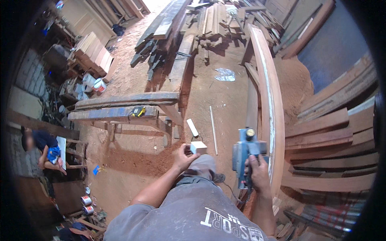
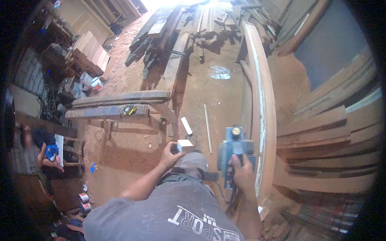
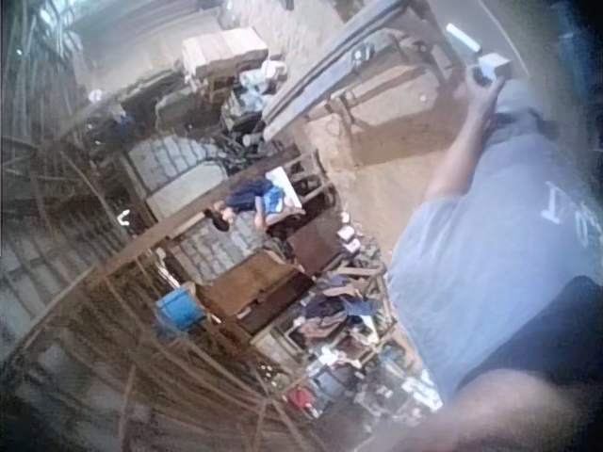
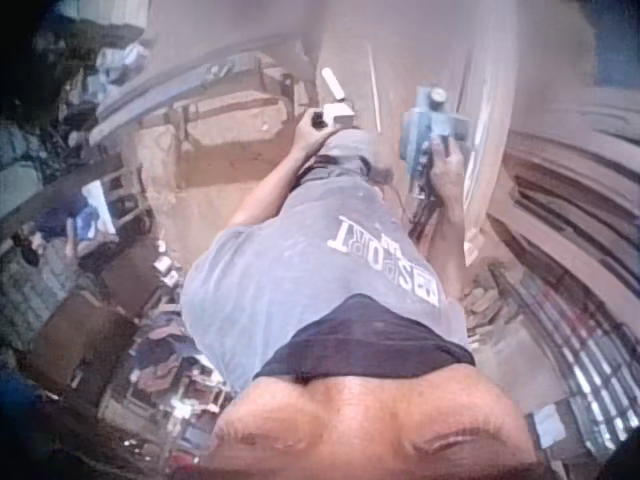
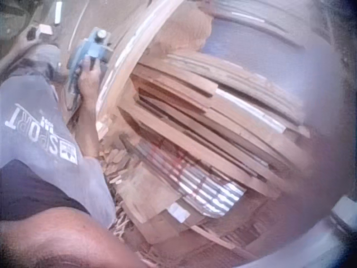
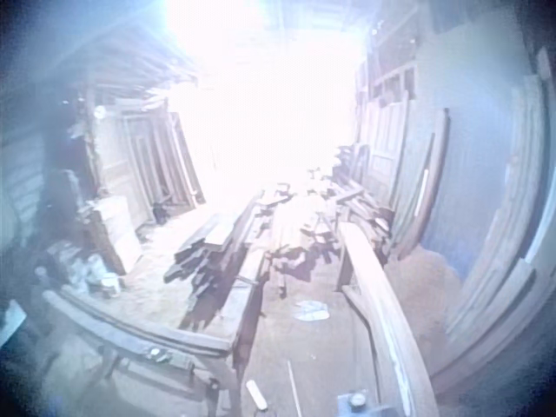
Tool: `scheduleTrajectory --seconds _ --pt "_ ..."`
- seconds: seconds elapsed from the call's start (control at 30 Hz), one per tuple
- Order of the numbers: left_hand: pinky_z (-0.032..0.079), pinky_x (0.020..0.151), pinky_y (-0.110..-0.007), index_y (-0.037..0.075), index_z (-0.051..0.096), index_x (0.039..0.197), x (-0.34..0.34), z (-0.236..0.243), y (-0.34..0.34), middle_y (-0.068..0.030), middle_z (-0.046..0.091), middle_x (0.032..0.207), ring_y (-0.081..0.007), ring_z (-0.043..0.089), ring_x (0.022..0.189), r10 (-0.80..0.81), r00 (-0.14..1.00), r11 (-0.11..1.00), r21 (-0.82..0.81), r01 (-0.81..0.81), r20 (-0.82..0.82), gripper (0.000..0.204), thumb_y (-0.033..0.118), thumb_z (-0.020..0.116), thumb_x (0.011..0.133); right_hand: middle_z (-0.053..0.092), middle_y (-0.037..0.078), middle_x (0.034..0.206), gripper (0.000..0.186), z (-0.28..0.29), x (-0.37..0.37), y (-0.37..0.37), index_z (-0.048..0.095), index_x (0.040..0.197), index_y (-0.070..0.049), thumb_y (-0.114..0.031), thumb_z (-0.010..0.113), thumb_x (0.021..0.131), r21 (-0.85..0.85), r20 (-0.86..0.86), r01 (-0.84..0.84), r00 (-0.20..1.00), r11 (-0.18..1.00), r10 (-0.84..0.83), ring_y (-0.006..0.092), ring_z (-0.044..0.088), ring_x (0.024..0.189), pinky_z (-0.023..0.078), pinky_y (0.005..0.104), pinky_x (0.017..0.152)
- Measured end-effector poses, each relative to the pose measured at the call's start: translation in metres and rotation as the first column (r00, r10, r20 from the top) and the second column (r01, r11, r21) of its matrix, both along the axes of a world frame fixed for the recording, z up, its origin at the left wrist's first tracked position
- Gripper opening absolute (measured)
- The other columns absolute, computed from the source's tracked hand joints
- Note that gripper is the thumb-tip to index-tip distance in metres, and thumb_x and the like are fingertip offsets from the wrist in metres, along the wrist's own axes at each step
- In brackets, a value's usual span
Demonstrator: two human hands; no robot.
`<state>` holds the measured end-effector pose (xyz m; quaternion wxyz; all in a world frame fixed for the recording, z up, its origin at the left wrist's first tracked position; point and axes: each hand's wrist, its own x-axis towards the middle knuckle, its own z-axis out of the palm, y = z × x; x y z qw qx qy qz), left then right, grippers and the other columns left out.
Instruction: The person measures and marks a wooden plank with a ruler and pencil, then uses a circular saw to cut the plank. They sand the cut piece with an electric sander, apply glue to the edges, and hammer the pieces together to assemble a small wooden structure.
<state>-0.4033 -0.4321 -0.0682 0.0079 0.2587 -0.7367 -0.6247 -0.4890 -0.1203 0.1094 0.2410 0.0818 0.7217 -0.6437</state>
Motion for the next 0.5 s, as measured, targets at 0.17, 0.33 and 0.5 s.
scheduleTrajectory --seconds 0.17,0.33,0.5 --pt "0.058 0.088 -0.035 0.001 0.063 0.117 0.044 -0.049 -0.063 -0.0096 0.072 0.106 -0.0188 0.069 0.096 0.398 0.917 0.917 0.029 -0.398 -0.015 0.052 0.025 0.092 0.082 0.072 0.022 0.119 0.054 -0.016 -0.011 -0.101 0.060 0.137 0.006 -0.039 0.064 0.108 0.193 -0.028 -0.409 0.906 0.892 0.422 0.0301 0.070 0.109 0.054 0.0406 0.099" --pt "0.057 0.075 -0.031 0.001 0.057 0.117 0.102 -0.104 -0.124 -0.0098 0.069 0.099 -0.0155 0.068 0.085 0.699 0.706 0.658 0.285 -0.698 0.115 0.049 0.020 0.088 0.085 0.069 0.013 0.109 0.042 -0.010 -0.020 -0.257 0.062 0.128 0.001 -0.037 0.061 0.110 0.067 -0.134 -0.643 0.752 0.763 0.646 0.0183 0.063 0.101 0.052 0.0344 0.090" --pt "0.057 0.079 -0.033 0.002 0.054 0.121 0.161 -0.075 -0.166 -0.0115 0.067 0.106 -0.0178 0.067 0.089 0.806 0.558 0.490 0.308 -0.815 0.195 0.051 0.017 0.087 0.085 0.065 0.001 0.094 0.038 -0.011 -0.021 -0.445 0.064 0.117 -0.002 -0.039 0.057 0.113 -0.103 -0.274 -0.751 0.651 0.652 0.707 0.0096 0.057 0.084 0.050 0.0291 0.076"
